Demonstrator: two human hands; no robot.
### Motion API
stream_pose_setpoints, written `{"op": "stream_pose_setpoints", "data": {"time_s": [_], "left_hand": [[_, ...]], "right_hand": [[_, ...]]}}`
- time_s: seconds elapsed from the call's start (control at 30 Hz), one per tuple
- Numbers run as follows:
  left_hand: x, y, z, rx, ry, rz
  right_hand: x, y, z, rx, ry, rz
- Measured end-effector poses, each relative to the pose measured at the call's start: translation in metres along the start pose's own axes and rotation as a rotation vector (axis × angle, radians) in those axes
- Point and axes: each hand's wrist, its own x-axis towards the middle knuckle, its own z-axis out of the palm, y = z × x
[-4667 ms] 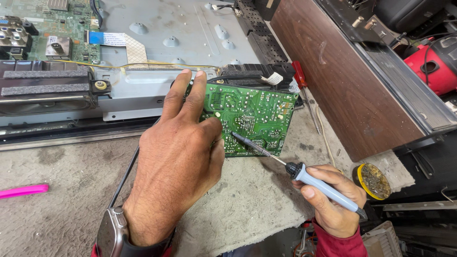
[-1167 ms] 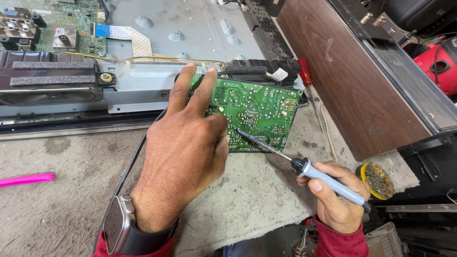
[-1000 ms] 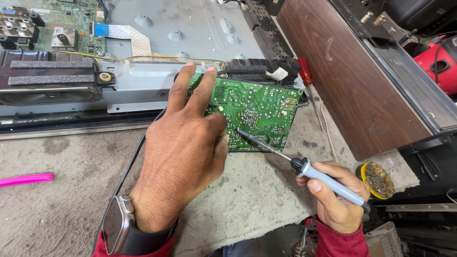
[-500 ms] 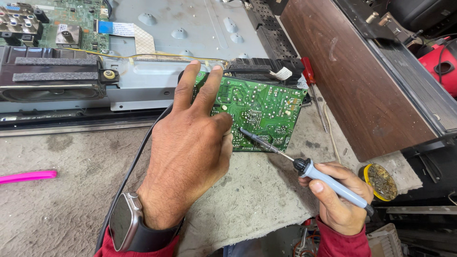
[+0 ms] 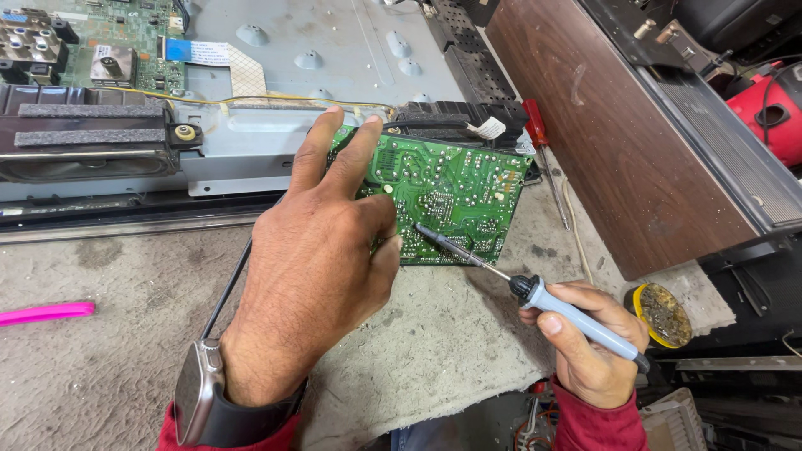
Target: The person holds a green circuit board against a work surface with one hand and uses a soldering iron with the other to solder joints on the board, repositioning the board and continuing to solder different points along its edge.
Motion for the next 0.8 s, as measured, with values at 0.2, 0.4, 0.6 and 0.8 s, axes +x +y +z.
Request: {"op": "stream_pose_setpoints", "data": {"time_s": [0.2, 0.4, 0.6, 0.8], "left_hand": [[0.0, 0.005, -0.001, -0.006, -0.018, -0.02], [0.001, 0.007, 0.0, -0.009, -0.015, -0.014], [-0.001, 0.006, 0.001, -0.001, -0.012, -0.005], [-0.001, 0.007, 0.001, -0.031, -0.005, -0.034]], "right_hand": [[-0.001, -0.003, -0.002, 0.011, -0.003, -0.003], [-0.001, -0.003, -0.004, -0.004, -0.009, -0.015], [-0.004, 0.004, -0.012, 0.117, -0.003, -0.005], [-0.002, 0.017, -0.035, 0.58, 0.074, -0.026]]}}
